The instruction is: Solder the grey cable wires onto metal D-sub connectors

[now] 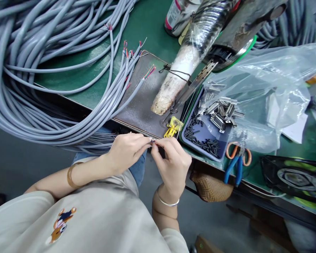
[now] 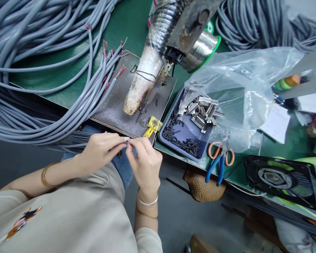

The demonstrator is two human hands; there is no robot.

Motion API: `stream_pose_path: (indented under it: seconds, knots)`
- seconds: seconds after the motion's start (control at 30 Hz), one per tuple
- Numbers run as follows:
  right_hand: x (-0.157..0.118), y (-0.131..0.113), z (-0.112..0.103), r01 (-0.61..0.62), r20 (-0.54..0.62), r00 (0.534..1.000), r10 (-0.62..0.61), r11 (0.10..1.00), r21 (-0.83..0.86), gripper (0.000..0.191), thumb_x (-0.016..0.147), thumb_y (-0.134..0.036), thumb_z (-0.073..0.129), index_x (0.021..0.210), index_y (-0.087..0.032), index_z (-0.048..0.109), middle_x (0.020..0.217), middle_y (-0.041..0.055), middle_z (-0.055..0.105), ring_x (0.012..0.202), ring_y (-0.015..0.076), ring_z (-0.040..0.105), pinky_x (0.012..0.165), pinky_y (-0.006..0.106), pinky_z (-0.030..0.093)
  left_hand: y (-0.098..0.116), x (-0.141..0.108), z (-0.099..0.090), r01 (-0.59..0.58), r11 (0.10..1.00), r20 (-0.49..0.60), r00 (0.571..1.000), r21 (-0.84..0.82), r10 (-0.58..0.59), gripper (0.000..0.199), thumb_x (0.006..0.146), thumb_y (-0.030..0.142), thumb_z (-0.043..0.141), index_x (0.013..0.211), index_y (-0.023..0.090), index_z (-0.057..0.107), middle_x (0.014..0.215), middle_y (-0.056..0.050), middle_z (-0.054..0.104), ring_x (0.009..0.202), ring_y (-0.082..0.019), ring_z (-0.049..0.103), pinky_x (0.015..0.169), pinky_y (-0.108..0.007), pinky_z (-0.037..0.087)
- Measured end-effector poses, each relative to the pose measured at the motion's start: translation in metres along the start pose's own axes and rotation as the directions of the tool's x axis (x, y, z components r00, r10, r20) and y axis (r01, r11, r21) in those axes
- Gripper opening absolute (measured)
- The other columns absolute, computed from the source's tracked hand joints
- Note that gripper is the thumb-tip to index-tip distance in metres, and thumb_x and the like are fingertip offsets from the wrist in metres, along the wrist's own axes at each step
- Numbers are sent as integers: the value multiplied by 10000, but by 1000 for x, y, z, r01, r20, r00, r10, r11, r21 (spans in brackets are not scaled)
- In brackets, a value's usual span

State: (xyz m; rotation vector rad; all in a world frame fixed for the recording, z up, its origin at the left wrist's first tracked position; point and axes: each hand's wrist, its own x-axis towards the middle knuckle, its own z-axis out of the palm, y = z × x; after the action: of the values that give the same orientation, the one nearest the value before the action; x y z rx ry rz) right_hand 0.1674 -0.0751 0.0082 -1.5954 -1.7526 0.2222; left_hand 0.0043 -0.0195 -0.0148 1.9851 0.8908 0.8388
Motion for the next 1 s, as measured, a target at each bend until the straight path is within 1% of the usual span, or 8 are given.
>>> stream_pose_path:
  seconds: [0.07,0.17,0.3,0.4,0.5,0.67,0.77,1.0]
  knots:
    - [-1,-3,0,-65,-37,997,66,997,36,144,910,-95,645,854,-225,674,792,-27,674,686,96,614,631,228,481,3,-1,4,-38,999,-38,999,27,39,299,1031,272,509,920,140,754,828,-106,783,746,-192,705,731,-302,533]
    - [-3,-6,-1,-210,-66,970,235,941,267,163,892,-128,672,760,-219,643,732,-47,618,546,73,478,491,228,358,10,3,1,69,950,25,998,-304,-65,278,1013,330,560,868,147,711,754,-73,751,649,-142,655,633,-242,496]
    - [-6,-5,-4,-278,-9,951,310,867,414,132,883,-190,714,754,-212,693,729,-27,630,551,83,476,469,240,307,12,9,-14,466,551,389,884,-692,-260,419,930,531,675,774,146,620,569,-2,635,410,-50,379,419,-194,290]
    - [-6,-1,-6,-277,-110,928,356,858,432,128,896,-219,709,769,-216,728,711,-18,640,580,101,519,496,245,340,8,9,-23,567,376,495,824,-733,-276,470,849,583,755,800,132,634,535,6,621,375,-23,266,388,-190,184]
    - [-3,1,-8,-279,-147,918,369,863,421,84,907,-248,718,853,-236,781,745,-2,682,637,122,582,534,254,398,6,7,-25,583,383,509,812,-717,-285,461,839,566,775,817,119,663,533,2,621,383,-25,290,393,-187,199]
    - [6,0,-10,-305,92,952,294,860,408,90,876,-244,757,940,-258,819,842,24,737,639,126,578,539,267,414,8,6,-21,551,477,493,832,-684,-254,405,865,502,769,792,119,659,557,4,625,437,-42,392,439,-181,300]
    - [9,0,-10,-303,148,953,264,844,443,50,866,-226,760,871,-244,806,789,13,724,607,116,552,540,263,413,10,8,-19,538,519,491,837,-664,-240,374,859,464,778,775,120,657,556,8,615,490,-66,484,494,-186,375]
    - [4,3,-8,-332,69,936,345,802,497,150,864,-217,730,717,-211,704,676,-30,599,583,91,503,503,233,337,15,7,-17,516,543,458,853,-663,-250,298,865,393,765,804,124,652,570,26,590,517,-77,522,542,-194,428]
